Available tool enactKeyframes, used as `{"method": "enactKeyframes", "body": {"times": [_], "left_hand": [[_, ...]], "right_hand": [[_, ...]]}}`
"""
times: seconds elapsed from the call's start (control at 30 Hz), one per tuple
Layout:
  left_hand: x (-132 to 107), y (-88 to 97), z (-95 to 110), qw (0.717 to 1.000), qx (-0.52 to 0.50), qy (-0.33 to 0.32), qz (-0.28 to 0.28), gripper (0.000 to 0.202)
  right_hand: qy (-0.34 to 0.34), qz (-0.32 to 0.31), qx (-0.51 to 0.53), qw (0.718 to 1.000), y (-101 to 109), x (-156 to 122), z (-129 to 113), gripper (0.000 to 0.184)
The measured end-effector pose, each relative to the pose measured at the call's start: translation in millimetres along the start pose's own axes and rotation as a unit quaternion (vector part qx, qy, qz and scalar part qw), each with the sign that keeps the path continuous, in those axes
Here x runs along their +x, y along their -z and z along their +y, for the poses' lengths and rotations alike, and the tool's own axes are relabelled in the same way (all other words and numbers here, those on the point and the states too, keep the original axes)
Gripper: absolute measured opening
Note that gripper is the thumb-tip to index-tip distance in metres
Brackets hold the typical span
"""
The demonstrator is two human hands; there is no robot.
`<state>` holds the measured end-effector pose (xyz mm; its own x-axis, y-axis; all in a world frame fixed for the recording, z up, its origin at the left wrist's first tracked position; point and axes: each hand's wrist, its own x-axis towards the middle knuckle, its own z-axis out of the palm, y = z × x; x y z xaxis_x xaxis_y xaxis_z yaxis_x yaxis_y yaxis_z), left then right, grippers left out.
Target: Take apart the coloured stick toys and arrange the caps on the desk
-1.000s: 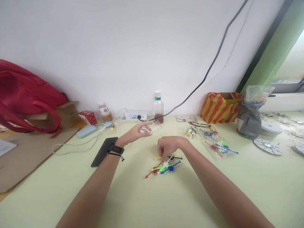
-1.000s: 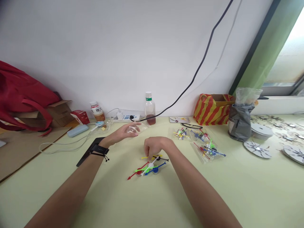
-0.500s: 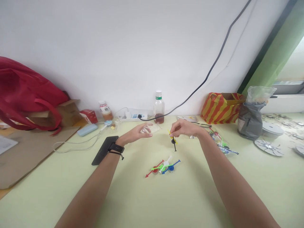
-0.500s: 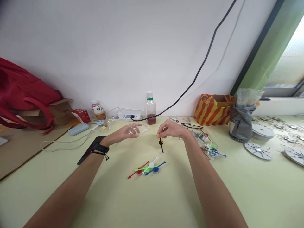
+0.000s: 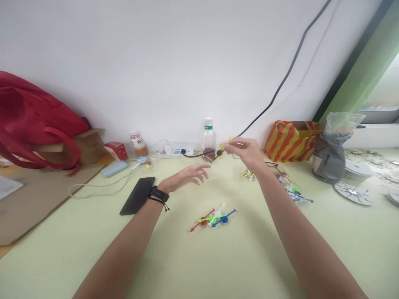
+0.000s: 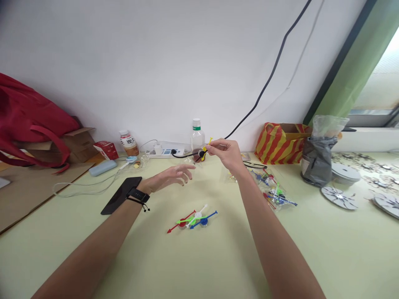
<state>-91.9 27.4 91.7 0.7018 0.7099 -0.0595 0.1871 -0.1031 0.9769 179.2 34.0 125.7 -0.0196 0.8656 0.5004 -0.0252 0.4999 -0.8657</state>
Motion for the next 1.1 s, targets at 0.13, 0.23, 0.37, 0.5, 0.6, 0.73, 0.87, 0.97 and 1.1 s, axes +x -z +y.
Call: {"method": "enactKeyframes", "body": {"times": [0.13,0.23,0.37,0.5,0.6,0.73,0.87,0.97,1.1], "left_hand": [[0.5,-7.6,1.9,0.996,-0.083,-0.013,0.005,0.055],[2.1,-11.1,2.1,0.993,-0.114,-0.011,0.001,0.058],[3.5,-12.9,3.3,0.99,-0.137,-0.009,-0.016,0.059],[3.4,-12.0,1.4,0.987,-0.156,0.001,-0.05,0.055],[3.5,-10.8,-2.4,0.985,-0.163,0.003,-0.059,0.054],[3.9,-10.0,-4.9,0.986,-0.152,0.011,-0.062,0.052],[4.0,-10.2,-3.6,0.988,-0.143,0.017,-0.058,0.051],[4.2,-10.4,-2.0,0.989,-0.139,0.016,-0.055,0.051],[5.1,-11.5,-0.6,0.989,-0.136,0.01,-0.051,0.052]], "right_hand": [[0.023,-0.063,-0.019,0.998,-13.6,-5.3,-12.4,0.024],[0.038,-0.101,-0.06,0.992,-19.7,-6.7,-13.8,0.023],[0.05,-0.145,-0.115,0.982,-21.8,-6.2,-9.4,0.026],[0.054,-0.146,-0.147,0.977,-19.6,-4.7,-6.5,0.023],[0.051,-0.098,-0.151,0.982,-17.2,-3.3,-7.0,0.021],[0.03,-0.055,-0.118,0.991,-13.1,-0.9,-6.6,0.019],[0.008,-0.034,-0.083,0.996,-10.3,0.6,-3.2,0.025],[-0.034,-0.02,-0.085,0.996,-11.2,0.2,-3.4,0.024],[-0.057,-0.018,-0.107,0.992,-15.5,-1.9,-9.1,0.024]]}}
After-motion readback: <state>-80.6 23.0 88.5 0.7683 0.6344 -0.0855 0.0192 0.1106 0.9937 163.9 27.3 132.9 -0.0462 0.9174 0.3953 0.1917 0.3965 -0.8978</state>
